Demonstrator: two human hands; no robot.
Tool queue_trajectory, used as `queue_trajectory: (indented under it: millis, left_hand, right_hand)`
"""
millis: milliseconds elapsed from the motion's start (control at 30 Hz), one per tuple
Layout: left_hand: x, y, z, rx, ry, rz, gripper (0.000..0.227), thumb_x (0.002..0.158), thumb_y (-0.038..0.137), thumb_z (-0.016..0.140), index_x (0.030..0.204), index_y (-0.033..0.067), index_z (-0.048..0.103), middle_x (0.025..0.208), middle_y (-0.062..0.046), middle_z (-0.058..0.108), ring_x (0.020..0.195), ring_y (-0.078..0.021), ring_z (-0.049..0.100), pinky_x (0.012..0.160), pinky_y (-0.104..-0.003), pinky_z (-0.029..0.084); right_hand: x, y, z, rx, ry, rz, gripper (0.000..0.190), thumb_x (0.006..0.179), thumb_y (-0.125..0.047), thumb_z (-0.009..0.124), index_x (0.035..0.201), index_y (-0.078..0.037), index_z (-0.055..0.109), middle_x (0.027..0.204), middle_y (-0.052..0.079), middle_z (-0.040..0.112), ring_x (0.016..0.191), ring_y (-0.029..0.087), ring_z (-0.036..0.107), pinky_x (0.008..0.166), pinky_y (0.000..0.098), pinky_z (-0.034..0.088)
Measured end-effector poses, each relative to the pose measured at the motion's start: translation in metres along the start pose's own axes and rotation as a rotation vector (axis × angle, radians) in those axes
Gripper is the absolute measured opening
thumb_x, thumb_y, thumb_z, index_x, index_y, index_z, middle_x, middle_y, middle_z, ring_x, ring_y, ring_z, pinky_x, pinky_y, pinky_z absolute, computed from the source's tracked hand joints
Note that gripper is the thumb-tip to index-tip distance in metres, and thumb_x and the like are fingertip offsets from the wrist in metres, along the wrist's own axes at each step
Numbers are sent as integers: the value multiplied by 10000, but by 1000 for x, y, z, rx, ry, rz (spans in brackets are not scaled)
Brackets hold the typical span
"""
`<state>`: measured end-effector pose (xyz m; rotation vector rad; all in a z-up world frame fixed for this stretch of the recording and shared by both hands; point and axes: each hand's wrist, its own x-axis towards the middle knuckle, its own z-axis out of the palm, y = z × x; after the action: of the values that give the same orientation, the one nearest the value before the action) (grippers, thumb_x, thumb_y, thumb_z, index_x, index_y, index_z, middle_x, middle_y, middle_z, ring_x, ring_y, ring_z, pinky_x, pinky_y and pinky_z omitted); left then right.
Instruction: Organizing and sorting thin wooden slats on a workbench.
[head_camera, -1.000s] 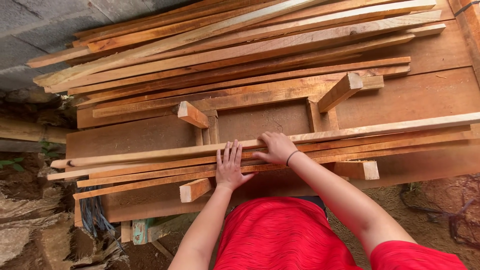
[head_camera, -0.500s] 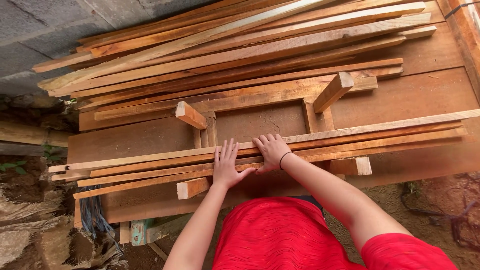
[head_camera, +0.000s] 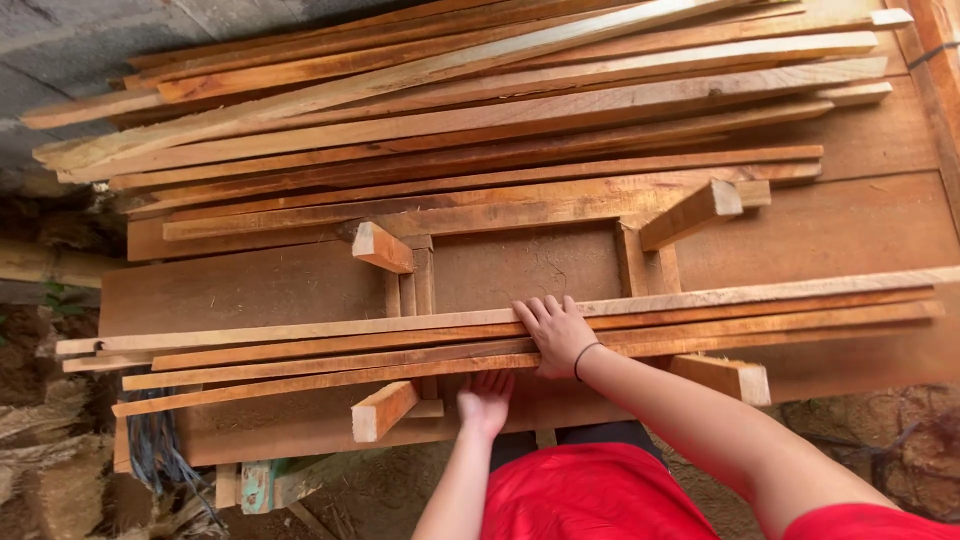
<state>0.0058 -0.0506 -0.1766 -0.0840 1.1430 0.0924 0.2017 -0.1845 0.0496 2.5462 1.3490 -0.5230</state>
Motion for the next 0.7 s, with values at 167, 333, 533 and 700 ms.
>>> queue_trajectory:
  millis: [167, 333, 533, 700]
  left_hand:
    - [-12, -11, 26, -33, -4, 4, 469, 1090, 481, 260, 1339, 109, 402, 1341, -138, 375, 1389, -373, 355, 1233, -583, 242]
    - [-19, -21, 67, -51, -17, 29, 499, 1083, 488, 269, 1413, 115, 293, 1424, -141, 263, 1436, -371, 261, 1248, -561, 191]
    - [-36, -39, 123, 12, -33, 4, 581, 1074, 497, 279, 1502, 123, 162, 1523, -143, 129, 1492, -370, 148, 1265, -535, 130]
    - [-62, -34, 155, 57, -42, 6, 675, 1067, 505, 288, 1576, 129, 53, 1606, -146, 17, 1539, -368, 54, 1280, -513, 79]
  right_hand:
    - [1, -2, -12, 8, -44, -18, 1316, 481, -688, 823, 1537, -98, 305, 1336, 64, 478, 1191, 270, 488, 945, 452, 402]
    - [4, 1, -27, 78, -136, -33, 1253, 563, -627, 835, 1545, -96, 268, 1352, 68, 464, 1234, 269, 462, 1005, 474, 394]
    - [25, 22, -32, 80, -115, -28, 1228, 559, -611, 821, 1533, -82, 291, 1350, 66, 456, 1209, 272, 468, 972, 473, 409]
    - [56, 47, -47, 67, 52, 16, 1170, 627, -626, 815, 1558, -99, 343, 1409, 84, 502, 1301, 292, 467, 1063, 501, 344]
